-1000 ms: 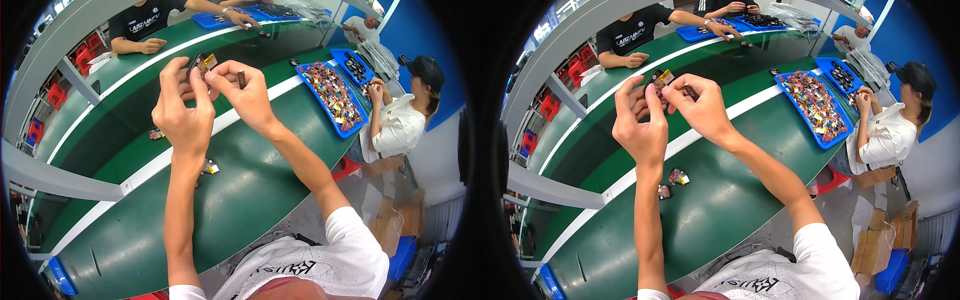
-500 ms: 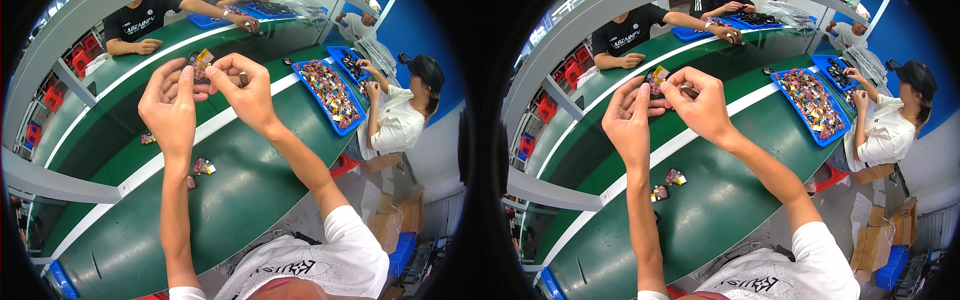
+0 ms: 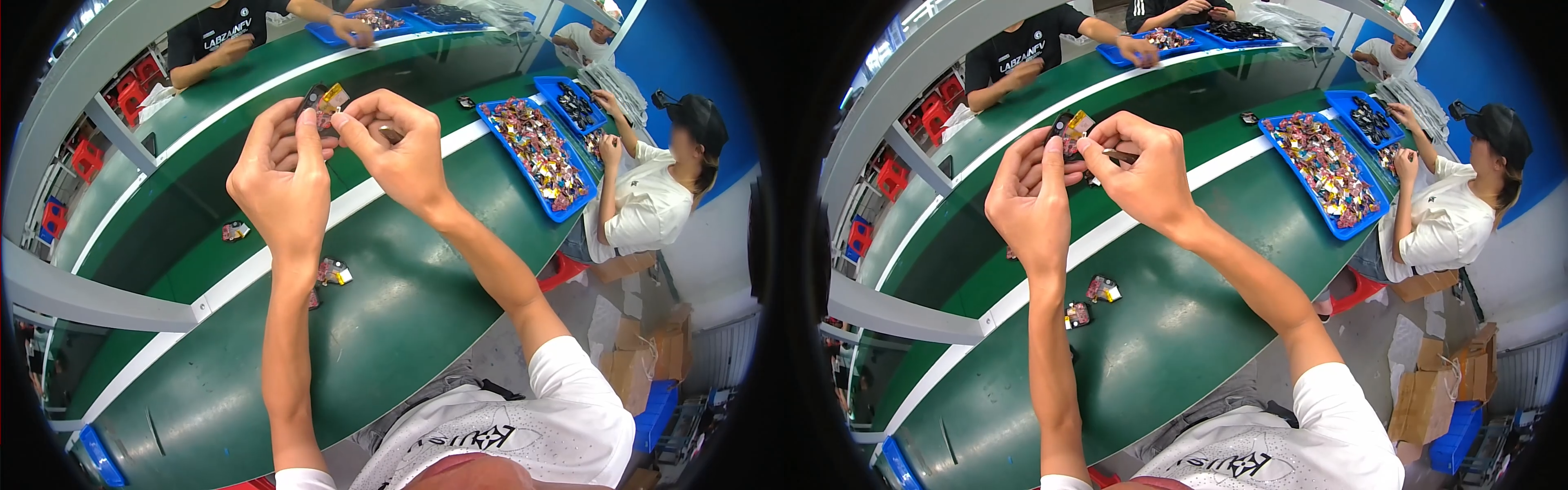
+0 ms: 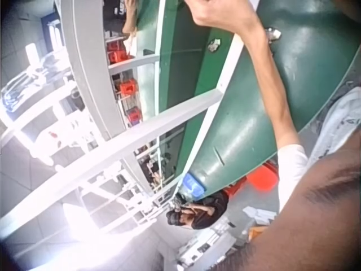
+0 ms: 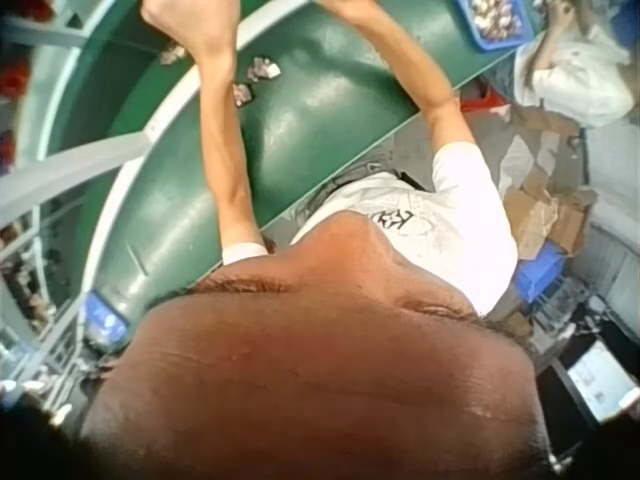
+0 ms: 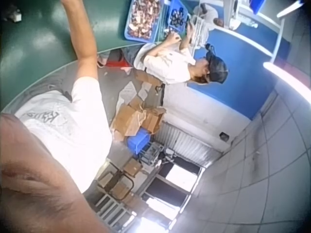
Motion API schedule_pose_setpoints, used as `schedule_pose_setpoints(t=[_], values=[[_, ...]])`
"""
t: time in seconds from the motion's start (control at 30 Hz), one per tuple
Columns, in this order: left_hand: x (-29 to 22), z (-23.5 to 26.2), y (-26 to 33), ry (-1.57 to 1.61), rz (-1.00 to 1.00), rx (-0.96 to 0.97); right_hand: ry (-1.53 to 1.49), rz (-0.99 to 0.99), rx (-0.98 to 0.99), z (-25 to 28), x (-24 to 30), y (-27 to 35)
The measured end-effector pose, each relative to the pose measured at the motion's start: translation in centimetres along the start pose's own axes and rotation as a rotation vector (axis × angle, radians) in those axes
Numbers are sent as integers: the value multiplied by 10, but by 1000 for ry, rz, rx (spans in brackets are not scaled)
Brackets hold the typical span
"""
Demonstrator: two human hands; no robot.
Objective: The person is using tweezers to assemble small electronic components on a circuit board.
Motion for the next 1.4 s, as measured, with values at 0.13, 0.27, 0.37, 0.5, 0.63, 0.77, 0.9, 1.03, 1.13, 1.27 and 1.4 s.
schedule_pose_setpoints(t=[0.13,0.27,0.37,0.5,0.63,0.77,0.9,1.03,1.13,1.27,1.4], values=[[0,4,-1,4,21,-20,293,226,-31,-1,5,0],[6,4,-4,180,139,12,481,768,-155,4,22,4],[11,7,-5,248,186,19,554,795,-144,4,29,4],[8,5,-3,222,191,44,537,780,-145,6,33,5],[5,4,1,201,162,21,514,738,-156,9,32,3],[3,3,2,196,126,1,461,648,-122,8,28,0],[2,4,1,188,86,-23,374,490,-88,11,18,-3],[1,5,0,155,63,-34,241,250,-90,17,3,-7],[-1,7,1,139,64,-43,246,246,-49,13,10,-5],[1,6,2,127,49,-30,341,375,-47,10,18,-2],[4,8,0,117,75,-3,385,454,-29,7,17,-1]])
Point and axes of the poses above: each hand's wrist, its own y-axis away from the middle knuckle, its own z-axis out of the back of the hand, x = y × z, the point moved 6 cm from there along -y, towards the middle knuckle, and after that the axes turned 8 degrees about y, right-handed, at the moved point
